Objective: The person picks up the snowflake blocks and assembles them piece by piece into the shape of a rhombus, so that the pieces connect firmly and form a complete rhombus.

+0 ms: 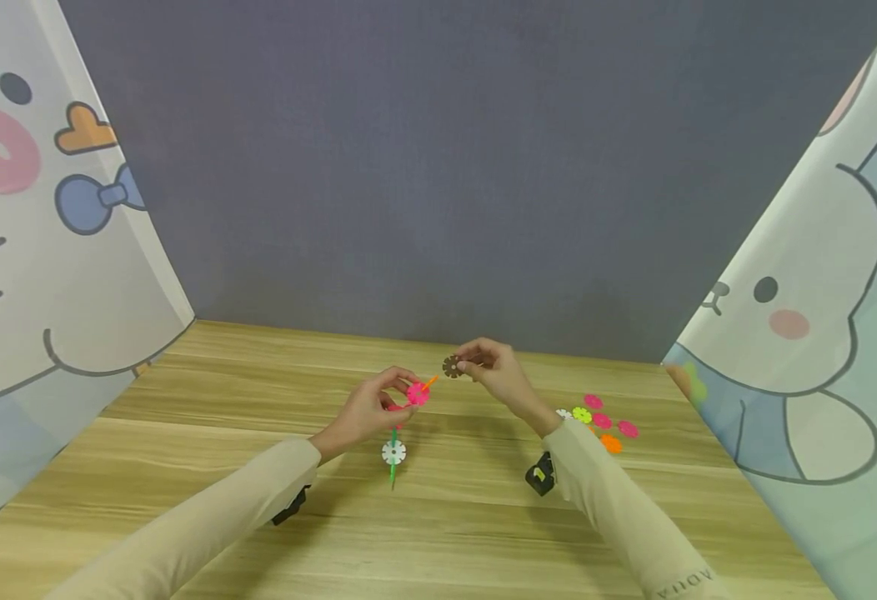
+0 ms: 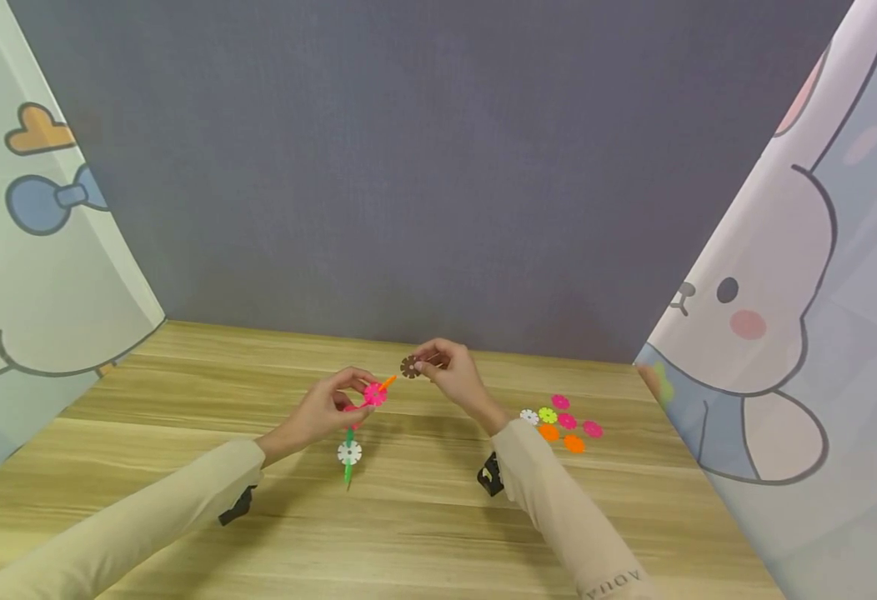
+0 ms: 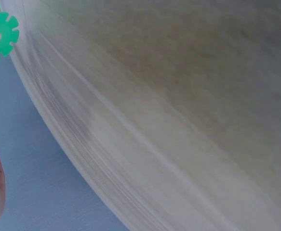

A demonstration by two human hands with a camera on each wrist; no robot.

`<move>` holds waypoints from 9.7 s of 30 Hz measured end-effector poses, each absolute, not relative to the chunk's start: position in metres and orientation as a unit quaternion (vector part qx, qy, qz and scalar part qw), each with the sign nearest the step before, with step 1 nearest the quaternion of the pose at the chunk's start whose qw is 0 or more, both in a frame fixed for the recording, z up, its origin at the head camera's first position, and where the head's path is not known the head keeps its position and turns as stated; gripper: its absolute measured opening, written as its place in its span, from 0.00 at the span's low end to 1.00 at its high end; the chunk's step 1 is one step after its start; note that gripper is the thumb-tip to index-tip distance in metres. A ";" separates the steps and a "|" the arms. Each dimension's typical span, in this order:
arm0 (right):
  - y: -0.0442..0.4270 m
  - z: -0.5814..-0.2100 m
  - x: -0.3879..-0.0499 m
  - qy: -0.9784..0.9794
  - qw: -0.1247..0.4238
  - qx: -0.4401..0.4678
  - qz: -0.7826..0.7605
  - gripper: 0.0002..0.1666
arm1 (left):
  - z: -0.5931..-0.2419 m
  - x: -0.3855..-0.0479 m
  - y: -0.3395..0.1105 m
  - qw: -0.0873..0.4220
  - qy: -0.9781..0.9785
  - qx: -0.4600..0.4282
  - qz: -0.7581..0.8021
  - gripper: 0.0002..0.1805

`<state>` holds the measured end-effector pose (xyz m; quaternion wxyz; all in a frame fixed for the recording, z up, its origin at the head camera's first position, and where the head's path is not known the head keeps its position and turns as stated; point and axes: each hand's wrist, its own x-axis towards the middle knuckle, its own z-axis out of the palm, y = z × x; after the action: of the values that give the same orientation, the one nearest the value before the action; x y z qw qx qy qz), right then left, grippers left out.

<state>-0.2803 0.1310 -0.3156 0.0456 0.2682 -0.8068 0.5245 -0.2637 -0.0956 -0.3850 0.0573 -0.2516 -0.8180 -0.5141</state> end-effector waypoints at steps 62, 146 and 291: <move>0.115 -0.314 -0.275 -0.801 0.066 0.266 0.533 0.09 | -0.389 -0.263 -0.087 0.129 -0.825 -0.232 -0.499 0.17; 0.116 -0.347 -0.282 -0.754 0.090 0.255 0.598 0.09 | -0.360 -0.238 -0.069 0.077 -0.761 -0.134 -0.630 0.12; 0.309 -0.393 -0.271 -0.926 -0.026 0.268 0.265 0.13 | -0.372 -0.265 -0.097 0.042 -0.754 -0.085 -0.650 0.18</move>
<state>-0.2705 0.3093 -0.3927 -0.0257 0.2677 -0.9260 0.2649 -0.2649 -0.0968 -0.3724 0.0424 -0.0850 -0.7537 -0.6504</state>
